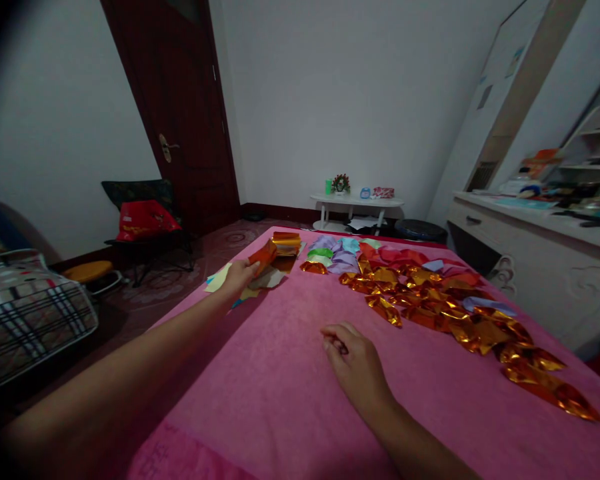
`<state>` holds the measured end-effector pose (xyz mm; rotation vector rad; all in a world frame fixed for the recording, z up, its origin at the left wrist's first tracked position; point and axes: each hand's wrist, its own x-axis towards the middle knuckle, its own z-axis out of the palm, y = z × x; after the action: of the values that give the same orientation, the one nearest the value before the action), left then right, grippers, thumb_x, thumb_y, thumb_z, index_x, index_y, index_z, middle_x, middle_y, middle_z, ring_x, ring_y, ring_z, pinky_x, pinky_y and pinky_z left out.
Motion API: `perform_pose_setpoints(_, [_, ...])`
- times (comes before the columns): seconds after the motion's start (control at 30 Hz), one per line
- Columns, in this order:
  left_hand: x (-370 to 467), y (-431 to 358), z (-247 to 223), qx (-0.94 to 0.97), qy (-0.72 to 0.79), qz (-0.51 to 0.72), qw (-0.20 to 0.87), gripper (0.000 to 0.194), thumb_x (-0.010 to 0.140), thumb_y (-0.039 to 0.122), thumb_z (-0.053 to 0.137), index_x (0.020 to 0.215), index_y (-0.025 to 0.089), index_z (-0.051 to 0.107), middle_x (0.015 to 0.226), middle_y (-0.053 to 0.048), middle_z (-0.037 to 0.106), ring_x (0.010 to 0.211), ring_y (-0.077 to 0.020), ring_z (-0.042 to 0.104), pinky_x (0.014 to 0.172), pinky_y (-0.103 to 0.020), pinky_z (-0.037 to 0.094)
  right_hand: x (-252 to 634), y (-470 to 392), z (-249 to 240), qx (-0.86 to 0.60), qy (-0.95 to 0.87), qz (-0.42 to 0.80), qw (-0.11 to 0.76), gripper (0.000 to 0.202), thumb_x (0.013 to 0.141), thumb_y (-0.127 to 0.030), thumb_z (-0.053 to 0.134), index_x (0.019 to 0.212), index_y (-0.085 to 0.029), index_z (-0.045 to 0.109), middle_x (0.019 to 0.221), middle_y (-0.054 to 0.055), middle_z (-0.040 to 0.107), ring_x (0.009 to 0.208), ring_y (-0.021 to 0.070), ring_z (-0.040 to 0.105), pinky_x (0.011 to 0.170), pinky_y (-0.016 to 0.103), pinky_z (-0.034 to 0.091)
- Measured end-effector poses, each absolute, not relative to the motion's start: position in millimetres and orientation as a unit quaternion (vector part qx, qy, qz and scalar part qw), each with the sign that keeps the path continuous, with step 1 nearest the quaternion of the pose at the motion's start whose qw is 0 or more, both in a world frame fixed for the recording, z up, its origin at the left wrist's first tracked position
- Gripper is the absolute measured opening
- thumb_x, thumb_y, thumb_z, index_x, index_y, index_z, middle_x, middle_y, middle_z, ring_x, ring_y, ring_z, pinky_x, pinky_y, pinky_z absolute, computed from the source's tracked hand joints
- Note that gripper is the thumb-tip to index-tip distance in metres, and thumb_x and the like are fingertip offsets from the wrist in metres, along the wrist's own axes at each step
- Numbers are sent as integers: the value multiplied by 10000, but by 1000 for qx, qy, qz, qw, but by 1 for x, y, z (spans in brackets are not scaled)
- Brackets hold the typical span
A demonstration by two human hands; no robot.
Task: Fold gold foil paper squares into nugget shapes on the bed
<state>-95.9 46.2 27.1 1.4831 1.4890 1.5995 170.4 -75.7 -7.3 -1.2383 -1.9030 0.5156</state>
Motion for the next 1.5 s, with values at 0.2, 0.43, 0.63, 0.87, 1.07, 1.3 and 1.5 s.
perform_pose_setpoints(0.2, [-44, -19, 41, 810, 354, 417, 213, 304, 818, 171, 464, 974, 200, 723, 902, -66, 720, 849, -219, 642, 777, -316, 485, 180, -68, -9, -528, -693, 93, 482, 754, 658, -181, 632, 1364, -263, 381, 1343, 98, 415, 1098, 236, 529, 819, 365, 513])
perform_pose_setpoints(0.43, [-29, -64, 4, 888, 290, 303, 187, 259, 803, 161, 529, 988, 197, 707, 941, -72, 713, 884, -209, 639, 835, -307, 463, 193, -61, -24, -448, -785, 161, 397, 199, 676, -68, 613, 743, -233, 702, 1079, 52, 621, 1025, 213, 577, 886, 357, 459])
perform_pose_setpoints(0.63, [-32, -51, -1, 830, 341, 327, 296, 220, 814, 313, 597, 910, 160, 723, 877, -67, 696, 795, -181, 628, 738, -268, 481, 187, -66, -11, -467, -736, 274, 406, 147, 740, -219, 645, 868, -197, 714, 923, 54, 682, 860, 207, 627, 790, 330, 485])
perform_pose_setpoints(0.87, [-31, -32, -3, 779, 465, 360, 220, 247, 770, 374, 643, 866, 173, 749, 1121, -122, 610, 1066, -275, 550, 922, -386, 438, 187, -42, -4, -546, -706, 203, 403, 172, 743, -267, 619, 835, -198, 748, 1089, 93, 621, 960, 231, 587, 785, 321, 459])
perform_pose_setpoints(1.07, [-31, -15, -24, 741, 487, 390, 247, 389, 688, 430, 706, 975, 167, 717, 1260, -148, 549, 1156, -312, 511, 955, -422, 430, 179, -22, -12, -522, -696, 270, 412, 81, 645, -218, 678, 704, -226, 733, 712, 5, 676, 681, 176, 587, 629, 266, 436])
perform_pose_setpoints(1.3, [-4, 14, -11, 583, 393, 500, 506, 448, 615, 398, 769, 936, 97, 684, 844, -110, 714, 712, -211, 650, 643, -298, 498, 174, -13, -22, -410, -522, 442, 604, 247, 644, -317, 719, 846, -175, 708, 804, 29, 710, 703, 195, 615, 667, 303, 467])
perform_pose_setpoints(1.5, [3, 11, -1, 535, 363, 530, 548, 324, 639, 365, 770, 818, 102, 705, 824, -101, 718, 693, -168, 645, 642, -251, 474, 179, -22, -10, -425, -491, 428, 629, 242, 659, -341, 735, 819, -164, 695, 728, 14, 689, 614, 165, 587, 596, 275, 457])
